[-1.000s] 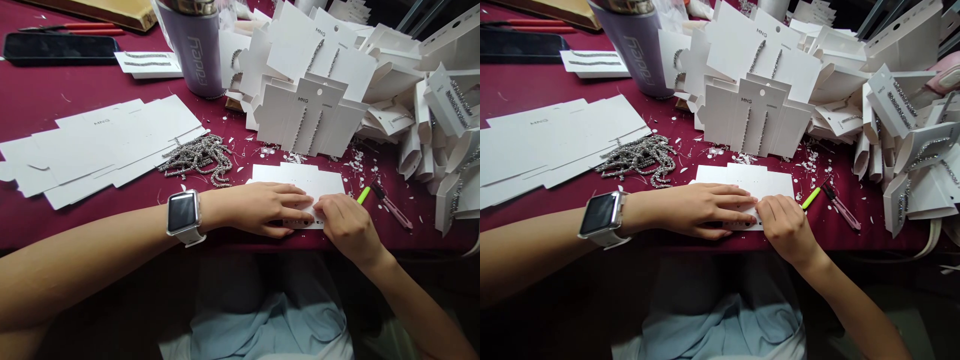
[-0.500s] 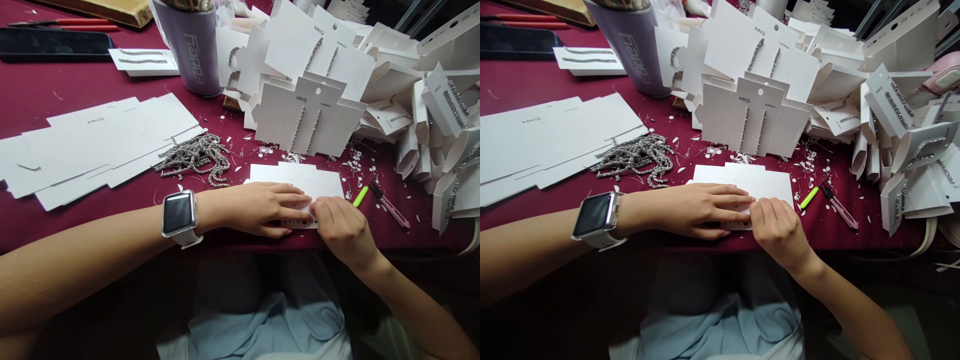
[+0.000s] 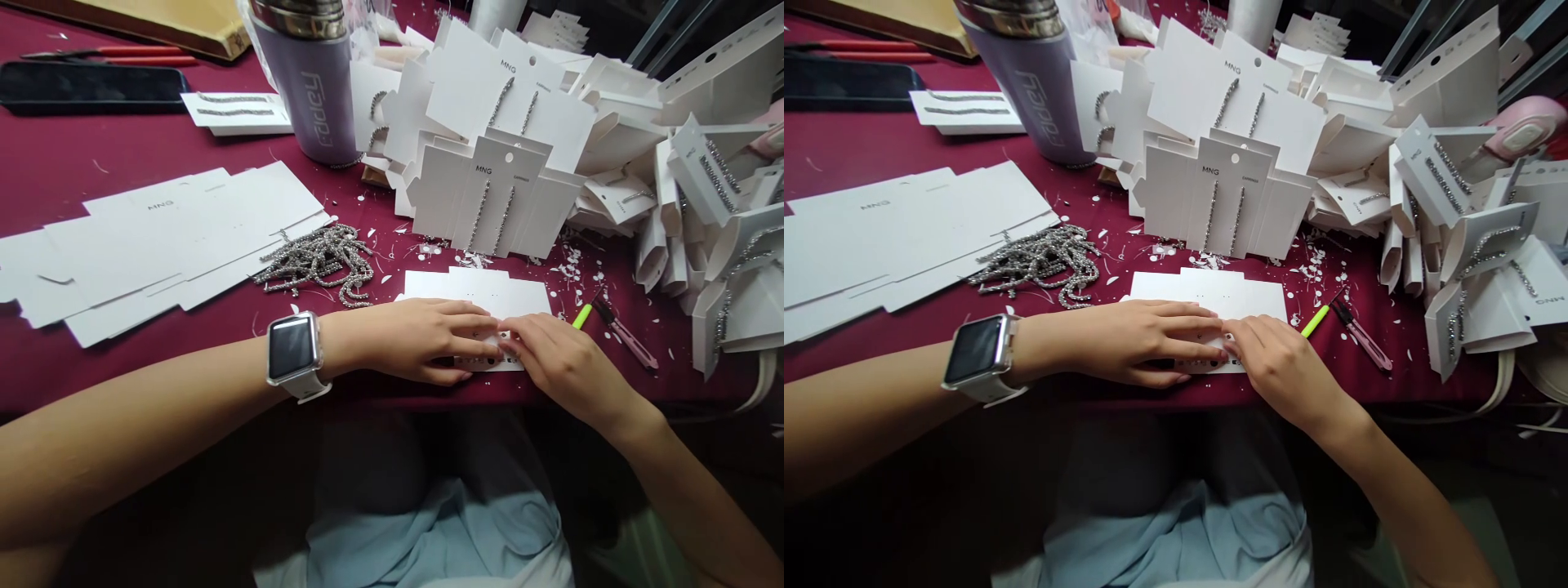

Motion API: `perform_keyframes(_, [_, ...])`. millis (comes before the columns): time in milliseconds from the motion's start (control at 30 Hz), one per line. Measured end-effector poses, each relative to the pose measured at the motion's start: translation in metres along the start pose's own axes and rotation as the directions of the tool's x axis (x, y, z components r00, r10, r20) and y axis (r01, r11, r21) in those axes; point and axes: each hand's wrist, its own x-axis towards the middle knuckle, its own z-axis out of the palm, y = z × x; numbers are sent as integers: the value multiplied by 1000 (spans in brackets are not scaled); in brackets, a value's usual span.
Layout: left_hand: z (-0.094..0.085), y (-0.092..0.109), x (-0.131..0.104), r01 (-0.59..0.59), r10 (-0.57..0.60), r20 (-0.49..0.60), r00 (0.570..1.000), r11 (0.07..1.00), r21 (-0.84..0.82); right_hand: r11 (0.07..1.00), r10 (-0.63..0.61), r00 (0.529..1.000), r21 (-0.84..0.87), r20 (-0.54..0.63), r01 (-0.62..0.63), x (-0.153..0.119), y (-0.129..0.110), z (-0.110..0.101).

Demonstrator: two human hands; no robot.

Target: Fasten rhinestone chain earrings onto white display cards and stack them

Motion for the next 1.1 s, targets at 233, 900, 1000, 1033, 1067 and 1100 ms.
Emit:
perform_keyframes(233, [0, 1, 0, 1, -1, 11, 1000, 1000, 4, 991, 8, 1000, 135, -24, -5, -2, 5, -6])
perform_keyframes(900, [0, 1, -2, 9, -9, 17, 1000, 1000, -4, 984, 25, 992, 178, -127, -2, -6, 7, 11])
perform_keyframes(1000, [0, 2, -1, 11, -11, 16, 1000, 1000, -4, 985, 30, 995, 174, -92, -13, -2, 6, 8])
perform_keyframes(1033, [0, 2, -1, 12, -12, 15, 1000, 1000, -5, 985, 32, 997, 171, -73, -19, -1, 5, 6])
perform_keyframes(1067, [-1, 2, -1, 13, -13, 13, 1000, 1000, -7, 985, 36, 998, 169, -47, -27, 0, 5, 5])
perform_keyframes(1100, [-1, 1, 0, 12, -12, 13, 1000, 1000, -9, 985, 42, 999, 166, -19, -38, 1, 5, 3])
